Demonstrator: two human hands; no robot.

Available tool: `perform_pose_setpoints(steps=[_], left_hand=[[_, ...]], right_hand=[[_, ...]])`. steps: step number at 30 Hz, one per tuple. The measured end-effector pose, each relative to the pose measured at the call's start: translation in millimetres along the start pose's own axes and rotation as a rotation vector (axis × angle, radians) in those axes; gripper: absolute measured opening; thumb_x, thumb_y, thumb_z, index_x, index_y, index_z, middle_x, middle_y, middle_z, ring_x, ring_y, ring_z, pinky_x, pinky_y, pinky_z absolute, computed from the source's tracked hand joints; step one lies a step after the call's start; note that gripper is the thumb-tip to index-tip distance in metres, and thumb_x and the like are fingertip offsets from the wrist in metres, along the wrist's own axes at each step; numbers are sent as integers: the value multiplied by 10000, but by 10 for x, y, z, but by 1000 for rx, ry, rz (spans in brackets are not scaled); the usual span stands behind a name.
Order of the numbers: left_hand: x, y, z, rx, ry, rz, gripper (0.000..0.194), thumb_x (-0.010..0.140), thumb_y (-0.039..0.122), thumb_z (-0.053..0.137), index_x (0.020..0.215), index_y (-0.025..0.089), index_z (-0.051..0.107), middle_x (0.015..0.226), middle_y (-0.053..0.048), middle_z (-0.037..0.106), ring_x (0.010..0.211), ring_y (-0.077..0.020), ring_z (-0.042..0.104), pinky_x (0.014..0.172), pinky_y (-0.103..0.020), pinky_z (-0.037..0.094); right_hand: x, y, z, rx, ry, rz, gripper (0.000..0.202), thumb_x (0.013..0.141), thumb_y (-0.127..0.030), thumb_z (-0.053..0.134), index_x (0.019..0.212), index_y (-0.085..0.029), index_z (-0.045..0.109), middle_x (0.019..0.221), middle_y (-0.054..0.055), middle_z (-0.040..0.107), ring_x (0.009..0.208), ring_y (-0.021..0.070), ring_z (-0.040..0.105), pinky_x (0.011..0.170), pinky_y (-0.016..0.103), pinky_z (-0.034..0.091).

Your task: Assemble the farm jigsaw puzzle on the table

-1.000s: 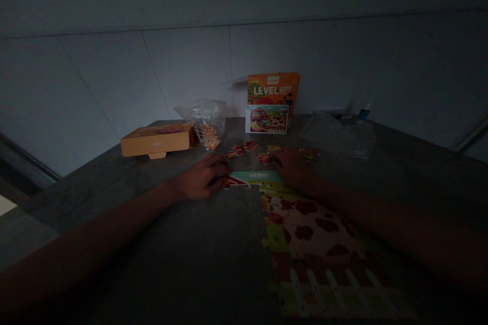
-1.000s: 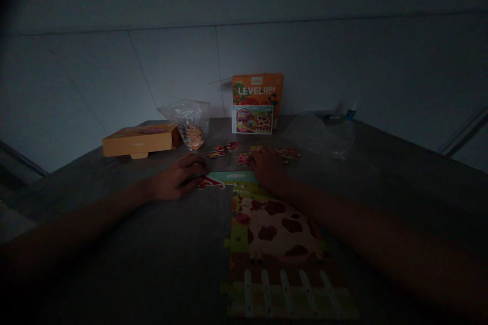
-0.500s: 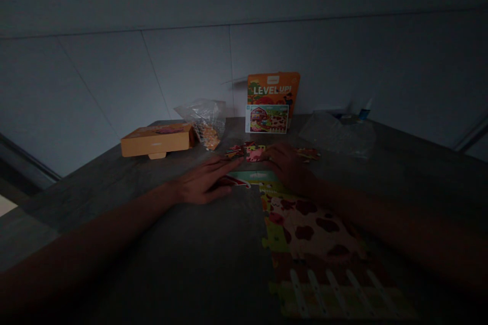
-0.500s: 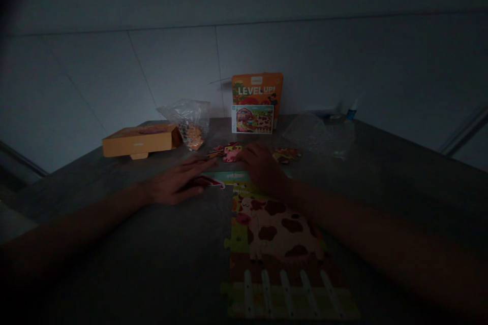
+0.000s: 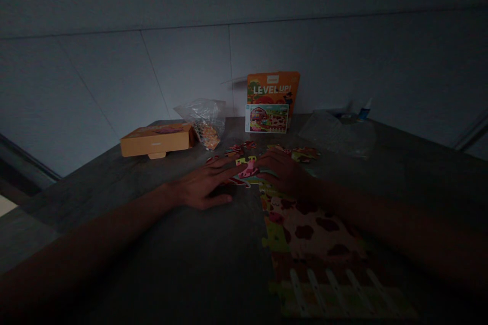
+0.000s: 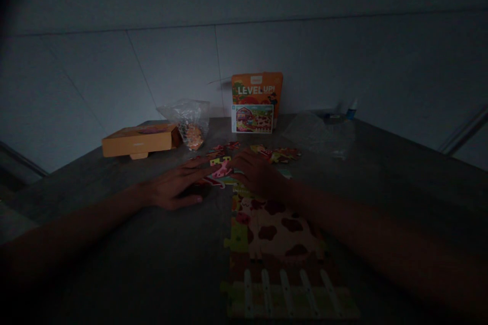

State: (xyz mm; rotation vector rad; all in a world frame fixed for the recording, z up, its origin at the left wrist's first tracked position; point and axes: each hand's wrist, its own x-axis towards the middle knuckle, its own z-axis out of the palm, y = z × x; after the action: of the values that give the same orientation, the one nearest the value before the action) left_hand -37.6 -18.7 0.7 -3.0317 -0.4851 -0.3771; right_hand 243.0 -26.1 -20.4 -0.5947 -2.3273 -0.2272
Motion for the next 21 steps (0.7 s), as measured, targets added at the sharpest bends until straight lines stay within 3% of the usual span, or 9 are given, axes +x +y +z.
perform_pose_setpoints(steps=[13,16,21], left_hand=[[25,7,-20,-26,-9,51,689,930,353,555,1532,204,255,1539,-131,374,1455,-333,253,1157,-540,295],[17,-6,8,-16,14,-10,648,944,335,533,1525,215,274,1533,-129,384,1444,-329,283,1144,-538,323],[1,-69,93,16,40,-184,569,983,372,476,1498,177,335,1504,-153,419,1417,-325,338,1125,-532,365]], right_hand=[[7,-18,-3,-25,-28,7,155,954,-250,538,1073,-172,599,998,96,658,972,235,578,876,411,488],[-3,-13,7,-115,-67,174,231,909,-246,570,1122,-159,591,1064,117,646,1026,262,558,919,438,463],[-44,79,71,-347,-155,594,400,913,-321,555,1246,-101,577,1202,178,628,1153,309,536,1015,450,400]])
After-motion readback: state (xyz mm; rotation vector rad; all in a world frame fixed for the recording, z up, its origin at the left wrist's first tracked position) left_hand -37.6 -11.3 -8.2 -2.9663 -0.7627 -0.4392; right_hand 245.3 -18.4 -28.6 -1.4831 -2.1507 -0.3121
